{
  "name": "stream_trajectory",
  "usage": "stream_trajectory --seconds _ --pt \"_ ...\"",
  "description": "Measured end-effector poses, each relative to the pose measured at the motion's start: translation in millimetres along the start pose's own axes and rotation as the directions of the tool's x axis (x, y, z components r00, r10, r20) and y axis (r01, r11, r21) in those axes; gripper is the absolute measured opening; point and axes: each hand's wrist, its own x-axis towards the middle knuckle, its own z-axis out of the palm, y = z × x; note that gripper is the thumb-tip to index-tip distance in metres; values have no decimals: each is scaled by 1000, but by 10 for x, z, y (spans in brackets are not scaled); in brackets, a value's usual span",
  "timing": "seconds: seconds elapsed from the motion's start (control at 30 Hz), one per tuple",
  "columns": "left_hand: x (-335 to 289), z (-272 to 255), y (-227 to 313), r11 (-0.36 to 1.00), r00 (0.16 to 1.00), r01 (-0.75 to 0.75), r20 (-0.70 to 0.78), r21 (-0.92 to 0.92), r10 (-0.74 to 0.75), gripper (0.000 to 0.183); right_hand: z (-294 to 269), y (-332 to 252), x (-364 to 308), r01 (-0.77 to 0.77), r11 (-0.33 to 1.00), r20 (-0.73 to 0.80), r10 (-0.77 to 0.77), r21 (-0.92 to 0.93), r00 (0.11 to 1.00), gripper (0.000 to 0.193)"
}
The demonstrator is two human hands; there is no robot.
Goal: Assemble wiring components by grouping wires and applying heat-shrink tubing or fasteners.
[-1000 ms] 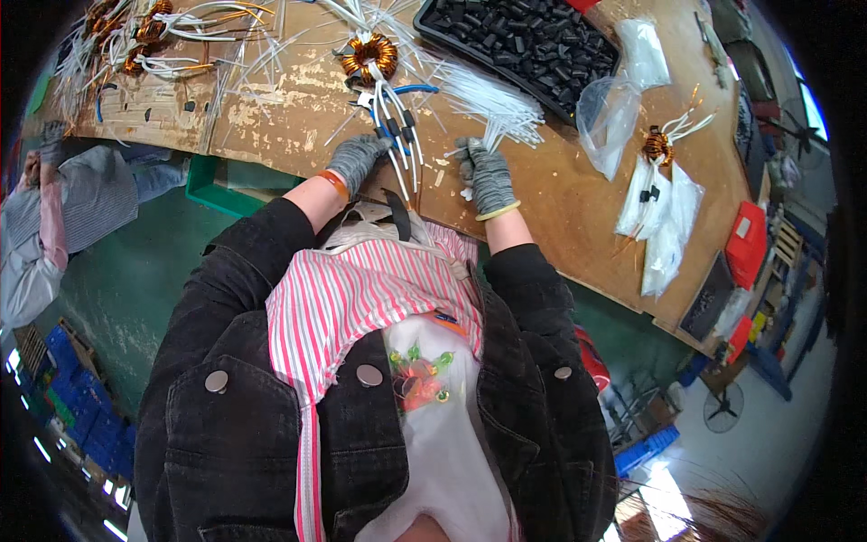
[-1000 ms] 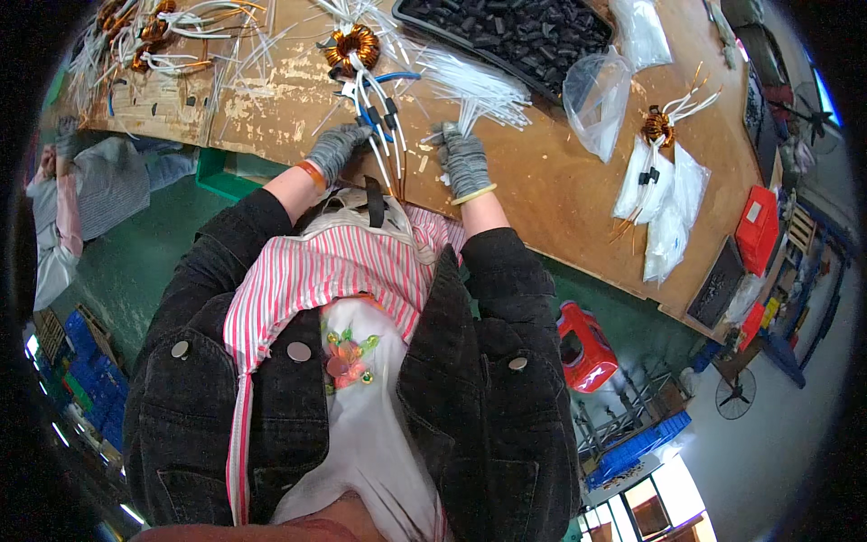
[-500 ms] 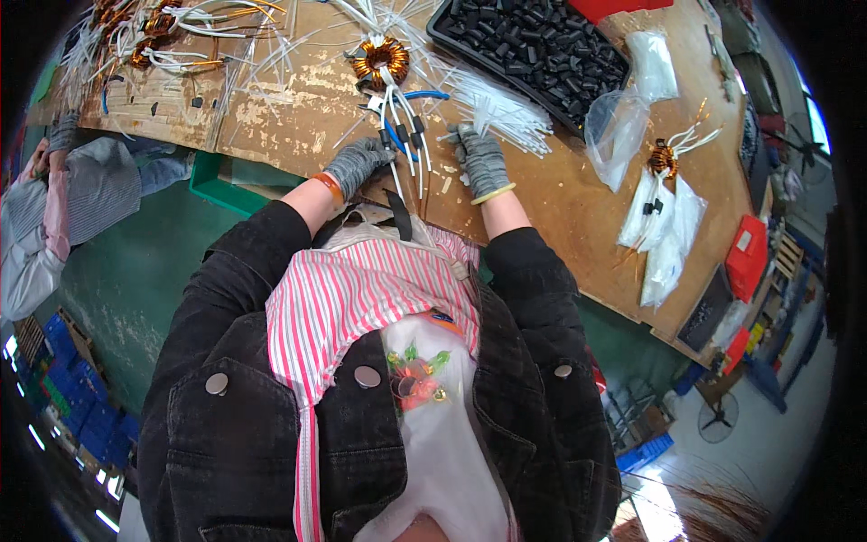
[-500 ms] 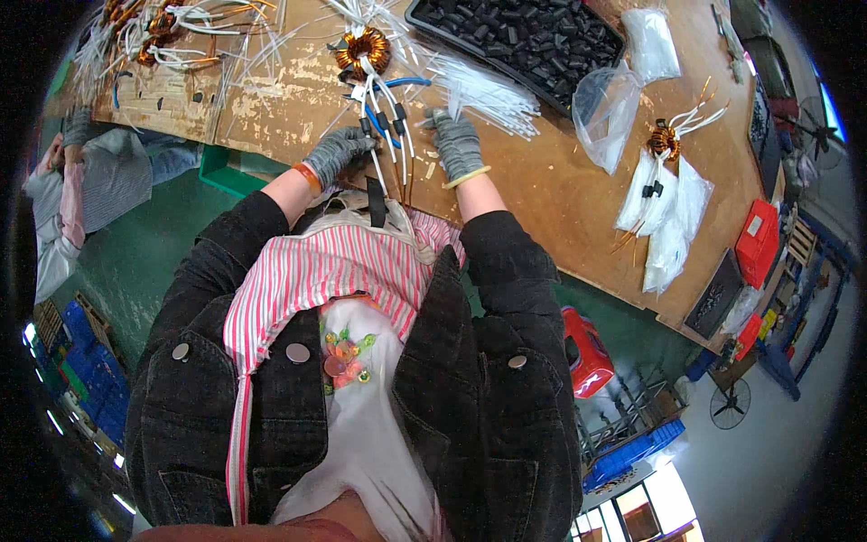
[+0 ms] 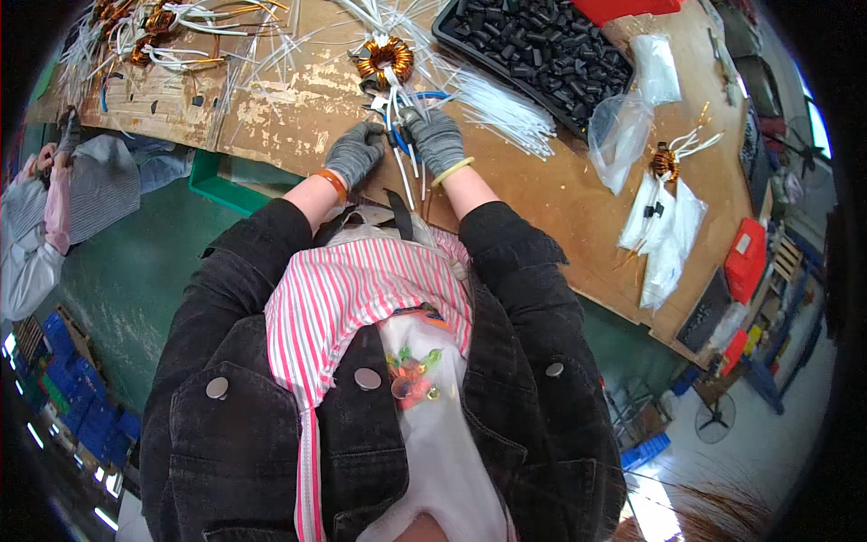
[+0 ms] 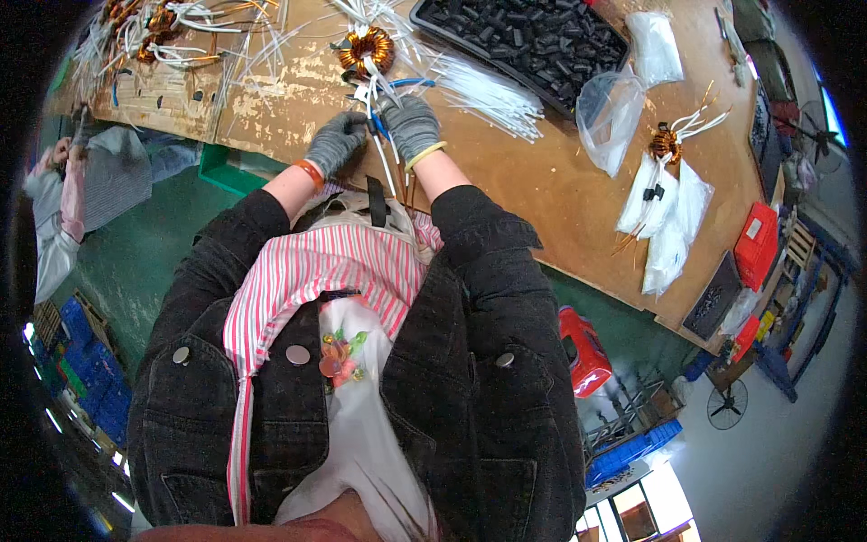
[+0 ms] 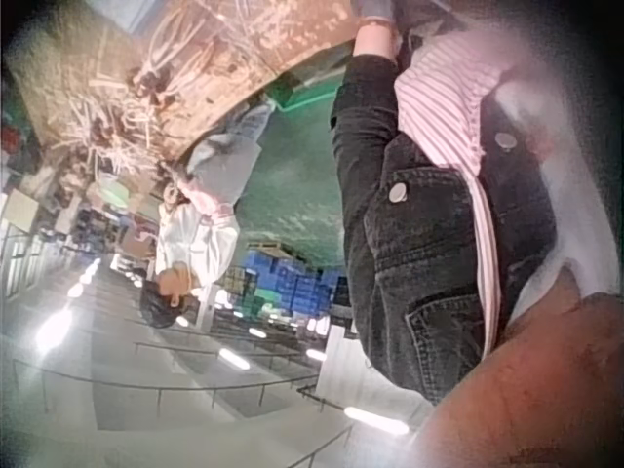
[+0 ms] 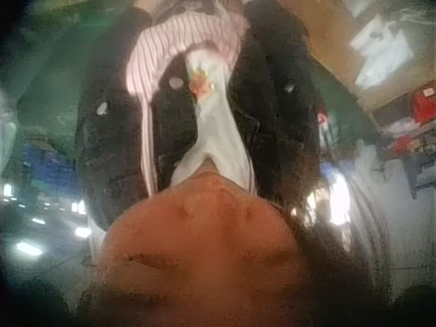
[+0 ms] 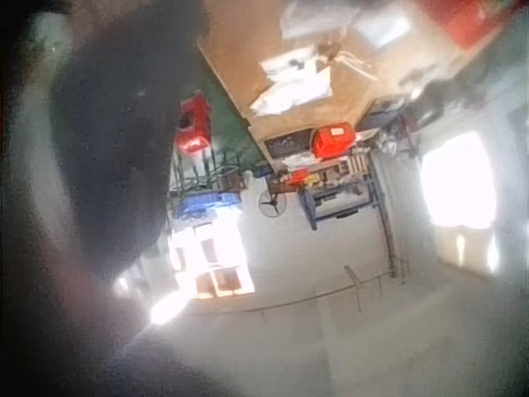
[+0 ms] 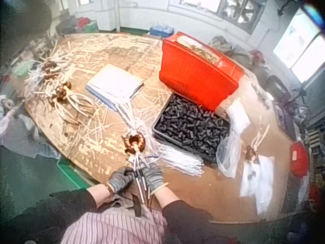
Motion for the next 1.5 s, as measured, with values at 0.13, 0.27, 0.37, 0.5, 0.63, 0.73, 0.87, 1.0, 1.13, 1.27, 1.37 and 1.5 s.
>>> stream_trajectory --seconds 0.13,0.27,0.37,0.5,0.63,0.73,0.87,1.0,1.13,1.27,1.37,1.5 --pt "157 -7 -28 978 994 -82 -58 191 95 31 91 -23 9 -38 993 14 40 -107 999 43" --pt "181 -50 171 940 996 -84 0 331 89 29 222 148 91 -61 997 -20 62 41 998 46" --pt "73 -92 338 901 987 -134 -23 413 157 22 267 217 187 -60 997 -8 60 43 998 49" --pt "-4 -147 375 862 979 -169 -19 478 202 22 317 286 191 -29 998 -3 29 49 1000 52" --pt "-102 -172 349 752 905 -326 -41 572 424 18 238 253 123 62 997 92 -58 -36 994 48" --pt "-121 -227 293 771 893 -348 -62 533 446 17 62 150 11 244 969 78 -241 -29 967 37" --pt "-121 -205 259 801 892 -329 -115 500 438 16 10 195 58 414 907 -2 -416 -76 910 28" --pt "-151 -213 291 804 885 -352 -108 480 452 17 6 101 93 409 907 -44 -406 103 913 29" --pt "-136 -214 306 866 910 -313 -136 391 391 18 18 8 204 341 935 7 -343 99 939 29" --pt "-116 -218 228 887 916 -299 -154 353 370 19 -117 -89 115 238 968 114 -229 -74 967 32" --pt "-123 -191 230 916 931 -270 -163 297 327 19 -94 40 126 326 928 165 -298 -178 940 30" --pt "-121 -197 203 908 921 -288 -171 304 350 19 -39 41 102 343 925 111 -328 -163 938 30"
